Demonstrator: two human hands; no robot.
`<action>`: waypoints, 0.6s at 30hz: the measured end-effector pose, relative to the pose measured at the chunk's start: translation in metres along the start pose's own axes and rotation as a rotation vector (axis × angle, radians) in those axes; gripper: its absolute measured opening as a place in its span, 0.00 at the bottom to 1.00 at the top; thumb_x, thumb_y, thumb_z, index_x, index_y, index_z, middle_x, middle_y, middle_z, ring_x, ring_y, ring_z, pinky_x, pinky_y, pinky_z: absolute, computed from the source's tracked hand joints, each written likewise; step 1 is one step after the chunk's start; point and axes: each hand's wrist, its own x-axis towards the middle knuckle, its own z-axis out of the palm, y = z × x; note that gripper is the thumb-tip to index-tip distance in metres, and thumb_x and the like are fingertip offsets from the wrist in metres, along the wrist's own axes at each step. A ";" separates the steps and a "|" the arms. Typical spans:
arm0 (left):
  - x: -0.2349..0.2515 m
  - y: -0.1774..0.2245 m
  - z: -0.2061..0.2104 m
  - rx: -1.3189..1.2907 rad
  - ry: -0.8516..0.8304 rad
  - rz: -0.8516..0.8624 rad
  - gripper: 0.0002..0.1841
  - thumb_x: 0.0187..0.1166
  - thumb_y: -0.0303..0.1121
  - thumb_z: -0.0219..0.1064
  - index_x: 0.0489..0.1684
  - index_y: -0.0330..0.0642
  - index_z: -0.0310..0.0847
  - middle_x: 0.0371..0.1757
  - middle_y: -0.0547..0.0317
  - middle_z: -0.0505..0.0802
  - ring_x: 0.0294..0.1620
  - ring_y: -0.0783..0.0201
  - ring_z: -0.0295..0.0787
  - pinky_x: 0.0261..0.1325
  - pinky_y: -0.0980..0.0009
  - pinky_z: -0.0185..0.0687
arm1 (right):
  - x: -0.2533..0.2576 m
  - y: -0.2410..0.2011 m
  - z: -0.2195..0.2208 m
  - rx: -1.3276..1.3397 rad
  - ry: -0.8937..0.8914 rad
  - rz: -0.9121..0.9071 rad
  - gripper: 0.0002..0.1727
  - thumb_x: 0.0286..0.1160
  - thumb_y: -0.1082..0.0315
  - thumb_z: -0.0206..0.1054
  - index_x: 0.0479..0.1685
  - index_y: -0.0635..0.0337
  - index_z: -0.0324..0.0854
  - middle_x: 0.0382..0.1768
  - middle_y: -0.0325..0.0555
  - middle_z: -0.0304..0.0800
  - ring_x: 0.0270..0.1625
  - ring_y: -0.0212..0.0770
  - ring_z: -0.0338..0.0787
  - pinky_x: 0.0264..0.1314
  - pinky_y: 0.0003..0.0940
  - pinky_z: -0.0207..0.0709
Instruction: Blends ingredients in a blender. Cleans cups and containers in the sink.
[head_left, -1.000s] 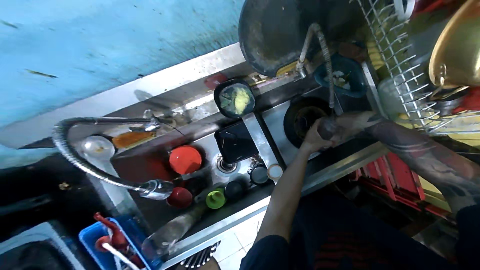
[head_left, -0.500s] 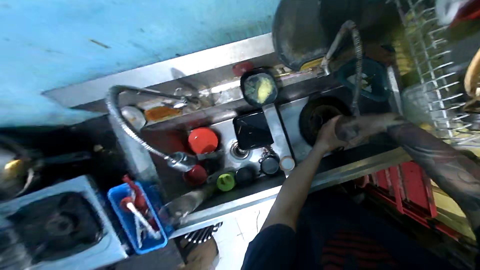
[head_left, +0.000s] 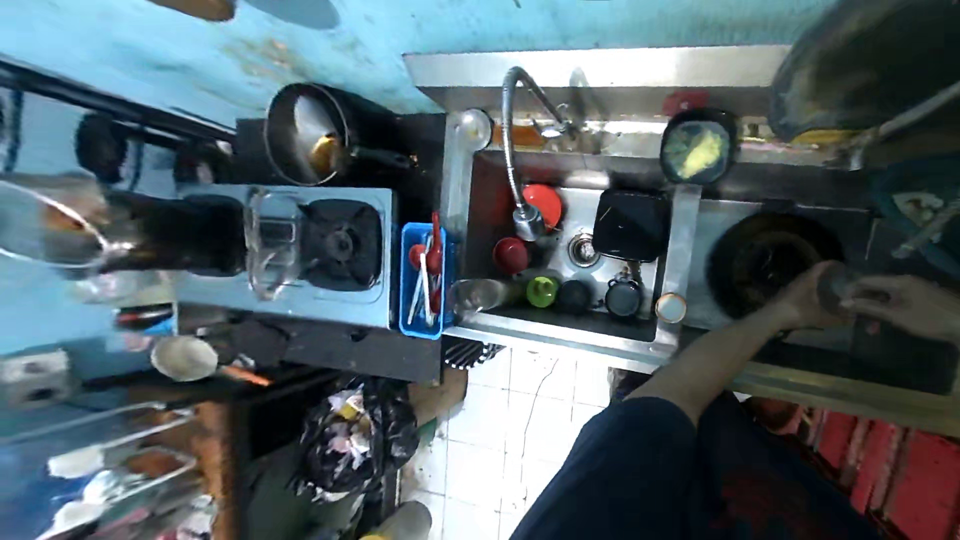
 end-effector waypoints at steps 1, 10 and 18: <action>0.003 -0.003 0.003 -0.001 -0.004 0.009 0.64 0.50 0.29 0.91 0.94 0.45 0.48 0.82 0.40 0.77 0.77 0.51 0.80 0.77 0.56 0.81 | -0.002 -0.003 0.000 -0.070 0.024 0.027 0.21 0.90 0.51 0.59 0.64 0.58 0.83 0.50 0.59 0.91 0.42 0.54 0.93 0.50 0.58 0.87; -0.019 -0.005 -0.002 0.213 -0.021 -0.063 0.70 0.47 0.31 0.93 0.96 0.41 0.41 0.93 0.38 0.59 0.90 0.45 0.62 0.87 0.53 0.68 | 0.011 -0.007 0.001 -0.539 0.004 0.108 0.28 0.90 0.43 0.53 0.64 0.55 0.86 0.58 0.67 0.90 0.64 0.73 0.86 0.65 0.80 0.71; -0.038 -0.009 -0.009 0.287 -0.070 -0.090 0.57 0.58 0.37 0.88 0.94 0.45 0.53 0.90 0.42 0.66 0.86 0.45 0.69 0.82 0.46 0.73 | -0.006 -0.018 -0.003 -0.479 -0.049 0.137 0.27 0.90 0.45 0.56 0.65 0.58 0.85 0.60 0.68 0.88 0.65 0.70 0.86 0.68 0.75 0.72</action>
